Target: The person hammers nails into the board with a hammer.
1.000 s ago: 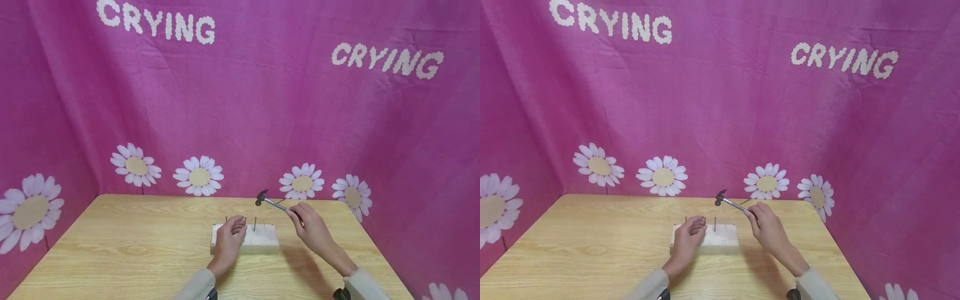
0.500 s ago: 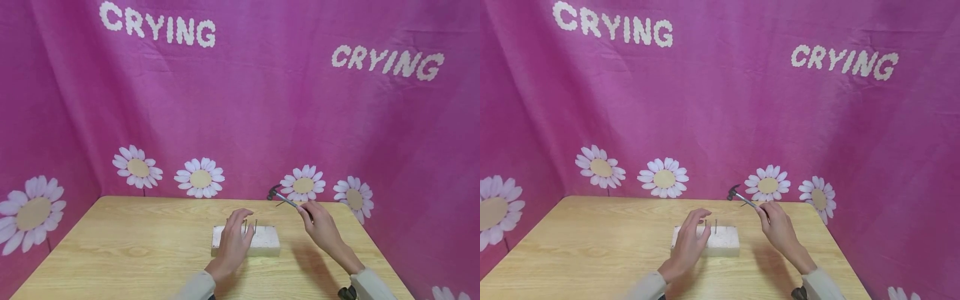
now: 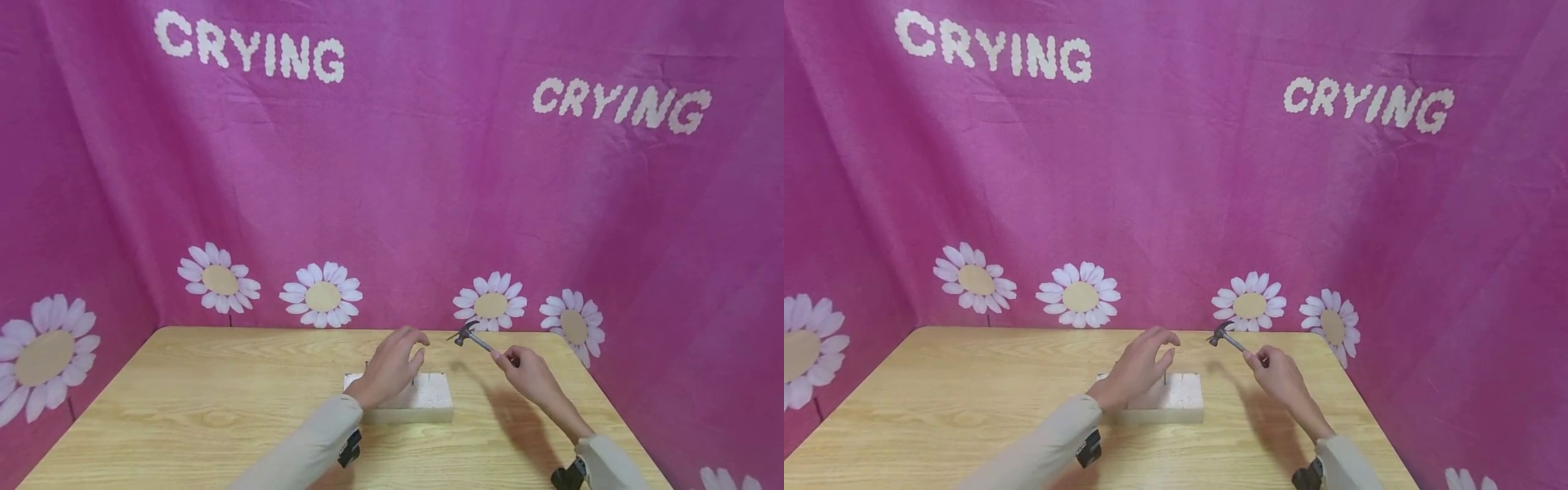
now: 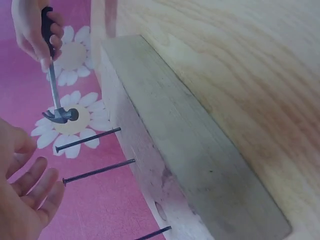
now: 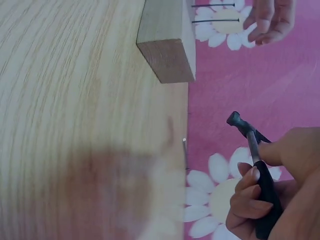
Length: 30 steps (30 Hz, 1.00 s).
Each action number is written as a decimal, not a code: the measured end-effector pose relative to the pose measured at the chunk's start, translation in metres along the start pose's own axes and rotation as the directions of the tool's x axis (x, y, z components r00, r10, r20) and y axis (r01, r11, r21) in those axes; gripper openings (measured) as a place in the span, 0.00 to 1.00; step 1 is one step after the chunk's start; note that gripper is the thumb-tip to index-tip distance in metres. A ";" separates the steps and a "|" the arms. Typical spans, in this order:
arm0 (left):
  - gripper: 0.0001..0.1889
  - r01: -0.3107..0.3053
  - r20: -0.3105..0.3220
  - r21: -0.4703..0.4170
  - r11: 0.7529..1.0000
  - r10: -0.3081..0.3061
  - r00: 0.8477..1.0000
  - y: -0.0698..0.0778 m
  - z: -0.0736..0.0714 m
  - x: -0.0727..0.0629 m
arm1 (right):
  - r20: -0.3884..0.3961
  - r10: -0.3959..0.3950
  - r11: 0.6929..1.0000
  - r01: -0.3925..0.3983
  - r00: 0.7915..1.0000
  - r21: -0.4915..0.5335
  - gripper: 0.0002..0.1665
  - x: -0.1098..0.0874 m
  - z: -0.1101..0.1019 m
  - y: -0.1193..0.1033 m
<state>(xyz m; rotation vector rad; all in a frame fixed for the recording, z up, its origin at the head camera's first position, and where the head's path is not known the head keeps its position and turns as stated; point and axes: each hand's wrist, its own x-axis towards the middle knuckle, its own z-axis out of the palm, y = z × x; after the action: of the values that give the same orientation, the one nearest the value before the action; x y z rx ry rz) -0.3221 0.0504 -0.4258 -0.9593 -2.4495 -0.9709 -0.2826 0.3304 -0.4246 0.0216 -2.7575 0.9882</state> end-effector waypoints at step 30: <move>0.11 0.090 0.160 0.004 0.996 -0.090 0.983 -0.029 -0.011 0.023 | 0.167 0.008 0.993 -0.027 0.986 0.113 0.23 0.007 0.043 0.040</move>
<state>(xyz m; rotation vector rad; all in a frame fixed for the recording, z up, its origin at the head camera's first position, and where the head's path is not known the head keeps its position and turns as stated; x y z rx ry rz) -0.3579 0.0374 -0.4198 -0.9696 -2.6461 -0.9607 -0.3014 0.3348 -0.4806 0.1022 -2.8501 1.1999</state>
